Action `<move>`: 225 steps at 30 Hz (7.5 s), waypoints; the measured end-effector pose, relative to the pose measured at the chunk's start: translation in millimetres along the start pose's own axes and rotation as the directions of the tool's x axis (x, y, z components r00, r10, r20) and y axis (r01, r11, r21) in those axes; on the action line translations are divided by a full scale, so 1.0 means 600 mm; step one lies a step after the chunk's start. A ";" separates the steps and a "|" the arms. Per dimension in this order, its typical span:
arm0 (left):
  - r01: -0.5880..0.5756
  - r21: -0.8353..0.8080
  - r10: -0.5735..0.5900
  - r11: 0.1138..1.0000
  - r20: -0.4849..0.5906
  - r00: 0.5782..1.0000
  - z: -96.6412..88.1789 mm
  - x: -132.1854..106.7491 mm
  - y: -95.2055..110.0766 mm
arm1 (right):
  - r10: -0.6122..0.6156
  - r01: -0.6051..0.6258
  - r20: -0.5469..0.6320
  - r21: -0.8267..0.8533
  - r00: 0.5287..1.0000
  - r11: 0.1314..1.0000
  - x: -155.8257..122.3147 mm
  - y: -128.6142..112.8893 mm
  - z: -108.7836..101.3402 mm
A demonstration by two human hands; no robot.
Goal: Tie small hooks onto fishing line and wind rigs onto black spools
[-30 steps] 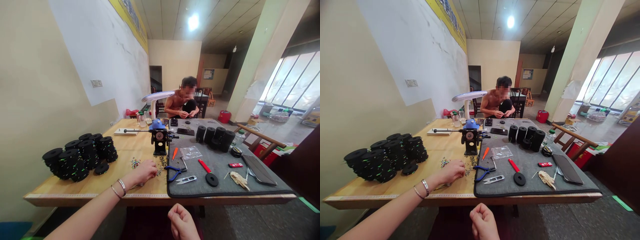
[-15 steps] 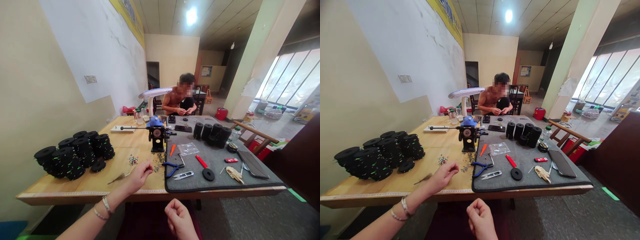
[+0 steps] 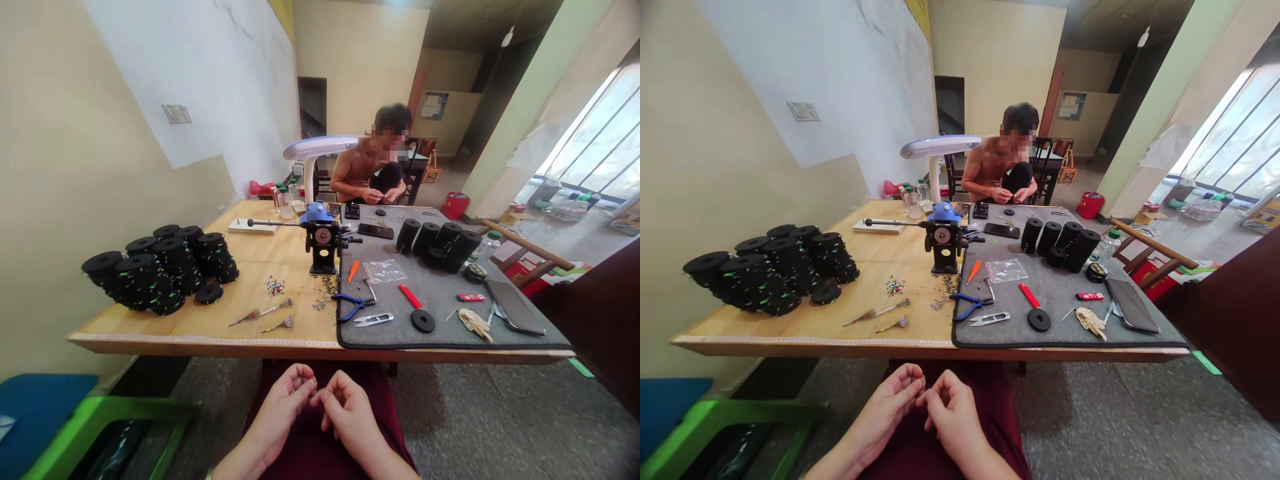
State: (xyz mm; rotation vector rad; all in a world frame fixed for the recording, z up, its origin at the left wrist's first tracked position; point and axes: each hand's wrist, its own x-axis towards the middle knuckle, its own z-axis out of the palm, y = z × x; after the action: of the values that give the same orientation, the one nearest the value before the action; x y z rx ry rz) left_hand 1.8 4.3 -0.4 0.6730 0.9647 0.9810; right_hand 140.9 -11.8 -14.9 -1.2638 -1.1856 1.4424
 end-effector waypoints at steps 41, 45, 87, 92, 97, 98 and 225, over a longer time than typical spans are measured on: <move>0.026 -0.137 -0.023 0.990 0.018 1.000 -0.002 0.003 -0.006 | -0.087 0.089 0.025 -0.074 0.996 0.993 0.006 -0.003 0.003; 0.025 -0.123 -0.023 0.992 0.024 0.999 -0.002 0.003 -0.005 | -0.086 0.087 0.016 -0.074 0.996 0.993 0.006 -0.006 0.005; -0.460 0.758 0.431 0.462 0.261 0.864 -0.009 -0.021 0.008 | -0.106 0.138 0.130 -0.263 0.986 0.955 0.007 -0.014 -0.010; -0.393 0.731 0.379 0.559 0.197 0.904 -0.005 -0.019 0.018 | -0.198 0.242 0.145 -0.432 0.969 0.869 0.005 -0.024 -0.015; -0.318 0.504 0.285 0.803 0.144 0.948 -0.003 -0.015 0.029 | -0.244 0.294 0.165 -0.526 0.956 0.798 0.001 -0.033 -0.020; -0.267 0.418 0.230 0.869 0.136 0.964 -0.001 -0.014 0.031 | -0.253 0.300 0.162 -0.537 0.954 0.788 0.001 -0.035 -0.021; 0.076 0.037 -0.079 0.996 0.108 0.991 0.018 -0.022 0.013 | 0.102 -0.111 0.071 0.143 0.992 0.984 0.017 -0.020 -0.012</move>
State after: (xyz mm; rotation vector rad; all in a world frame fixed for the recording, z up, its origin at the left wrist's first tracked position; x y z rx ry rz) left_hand 5.5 -4.9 15.6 0.7046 0.9053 0.8529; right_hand 147.0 1.3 -5.5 -1.2028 -1.0459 1.6277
